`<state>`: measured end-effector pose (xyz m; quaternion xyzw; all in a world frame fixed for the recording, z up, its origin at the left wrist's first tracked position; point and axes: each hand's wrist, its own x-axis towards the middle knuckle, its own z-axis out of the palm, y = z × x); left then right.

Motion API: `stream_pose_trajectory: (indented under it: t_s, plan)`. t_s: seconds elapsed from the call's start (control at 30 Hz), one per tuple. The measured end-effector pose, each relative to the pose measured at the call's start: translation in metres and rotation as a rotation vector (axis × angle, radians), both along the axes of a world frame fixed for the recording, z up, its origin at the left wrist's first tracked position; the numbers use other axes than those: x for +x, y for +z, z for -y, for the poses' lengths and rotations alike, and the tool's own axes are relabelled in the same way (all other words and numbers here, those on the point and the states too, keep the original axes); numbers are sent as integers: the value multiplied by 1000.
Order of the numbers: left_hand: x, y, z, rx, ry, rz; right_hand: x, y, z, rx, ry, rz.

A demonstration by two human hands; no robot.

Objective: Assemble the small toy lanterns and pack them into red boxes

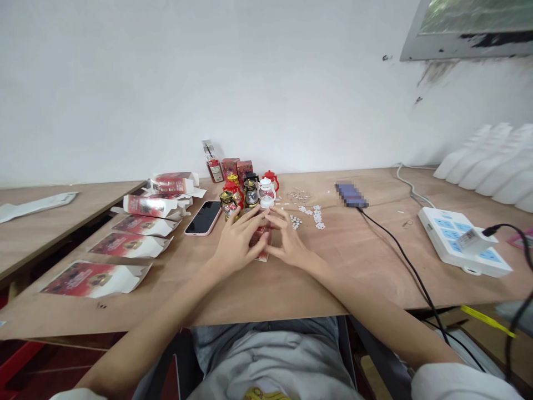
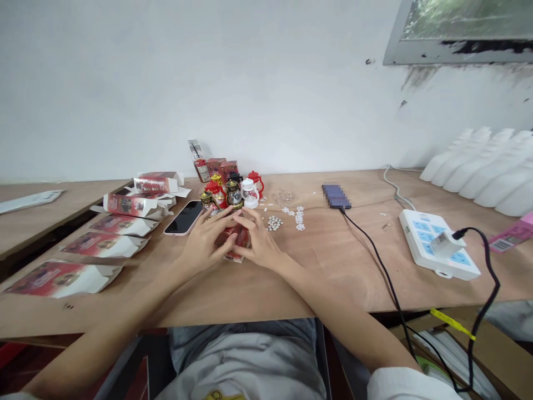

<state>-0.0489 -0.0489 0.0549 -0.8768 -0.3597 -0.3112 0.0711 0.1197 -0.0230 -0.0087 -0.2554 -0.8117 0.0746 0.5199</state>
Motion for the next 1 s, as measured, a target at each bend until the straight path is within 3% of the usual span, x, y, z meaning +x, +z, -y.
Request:
stream_pose_trajectory:
  t_s: [0.2, 0.37, 0.47, 0.53, 0.67, 0.8, 0.87, 1.0]
  plan:
    - [-12, -29, -11, 275, -2, 18, 7, 13, -3, -110, 137, 71]
    - [-12, -48, -16, 293, -57, 183, 12, 29, -3, -217, 202, 104]
    - [-11, -56, -17, 153, 48, 303, 16, 39, -4, -285, 199, 143]
    - [-12, -61, -19, -61, 86, 368, 17, 44, -6, -324, 196, 158]
    - [-16, -67, -27, -474, -37, 336, 16, 50, -17, -400, 207, 181]
    - [-17, -73, -33, -498, -15, 176, 20, 66, -39, -532, 266, 228]
    - [-16, -76, -34, -462, 50, 33, 27, 85, -61, -445, 160, 146]
    - [-11, -79, -33, -436, 101, -173, 43, 131, -144, -217, -305, 91]
